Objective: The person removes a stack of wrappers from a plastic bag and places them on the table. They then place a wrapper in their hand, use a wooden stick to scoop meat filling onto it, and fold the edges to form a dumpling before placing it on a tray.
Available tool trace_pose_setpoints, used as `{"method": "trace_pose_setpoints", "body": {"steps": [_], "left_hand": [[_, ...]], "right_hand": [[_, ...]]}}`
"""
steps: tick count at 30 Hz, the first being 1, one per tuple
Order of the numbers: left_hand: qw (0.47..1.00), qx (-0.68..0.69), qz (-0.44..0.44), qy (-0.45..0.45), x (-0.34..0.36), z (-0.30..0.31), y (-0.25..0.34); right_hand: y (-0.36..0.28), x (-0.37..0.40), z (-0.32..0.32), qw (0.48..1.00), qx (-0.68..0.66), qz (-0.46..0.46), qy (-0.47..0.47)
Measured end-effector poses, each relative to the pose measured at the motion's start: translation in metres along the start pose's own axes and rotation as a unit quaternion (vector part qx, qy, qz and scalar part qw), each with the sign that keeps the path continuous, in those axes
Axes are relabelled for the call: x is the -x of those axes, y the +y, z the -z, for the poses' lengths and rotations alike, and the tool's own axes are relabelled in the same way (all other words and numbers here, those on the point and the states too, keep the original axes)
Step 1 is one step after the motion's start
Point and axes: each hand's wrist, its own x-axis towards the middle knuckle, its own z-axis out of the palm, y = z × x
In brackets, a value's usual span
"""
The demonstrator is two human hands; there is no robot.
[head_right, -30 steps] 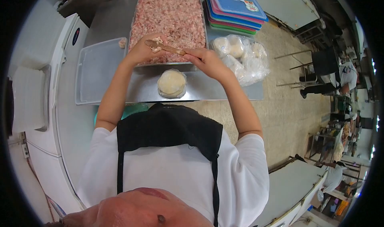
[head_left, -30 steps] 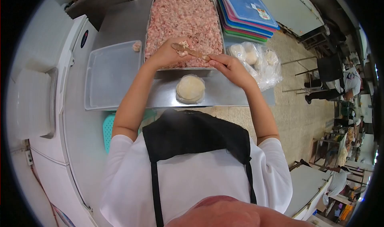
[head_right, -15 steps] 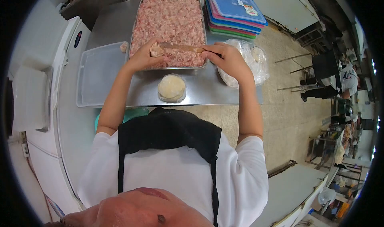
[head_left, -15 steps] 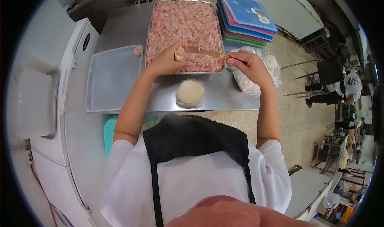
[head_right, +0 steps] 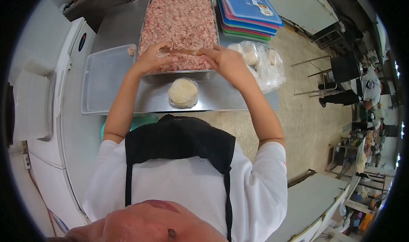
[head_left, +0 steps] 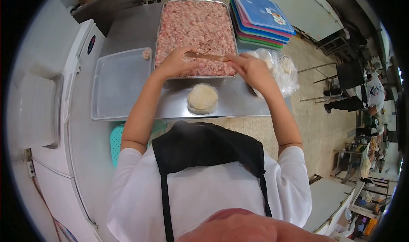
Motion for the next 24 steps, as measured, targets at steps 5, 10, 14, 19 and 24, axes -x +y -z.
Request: {"method": "trace_pose_setpoints", "body": {"steps": [5, 10, 14, 19, 24], "left_hand": [[0.996, 0.061, -0.027, 0.056, 0.012, -0.002, -0.005], [0.995, 0.024, 0.038, 0.09, 0.007, 0.009, -0.005], [0.975, 0.111, 0.133, 0.138, 0.014, 0.019, -0.022], [0.985, 0.0, 0.058, 0.164, 0.016, 0.021, -0.055], [0.992, -0.026, 0.032, 0.123, 0.021, 0.017, -0.071]], "right_hand": [[-0.007, -0.006, 0.021, 0.995, -0.086, -0.028, -0.04], [0.022, -0.02, -0.013, 0.99, -0.119, -0.042, -0.066], [0.069, -0.043, -0.023, 0.993, 0.049, -0.063, -0.091], [0.083, -0.073, -0.057, 0.954, 0.29, -0.035, -0.059], [0.055, -0.06, -0.064, 0.958, 0.269, 0.005, -0.097]]}}
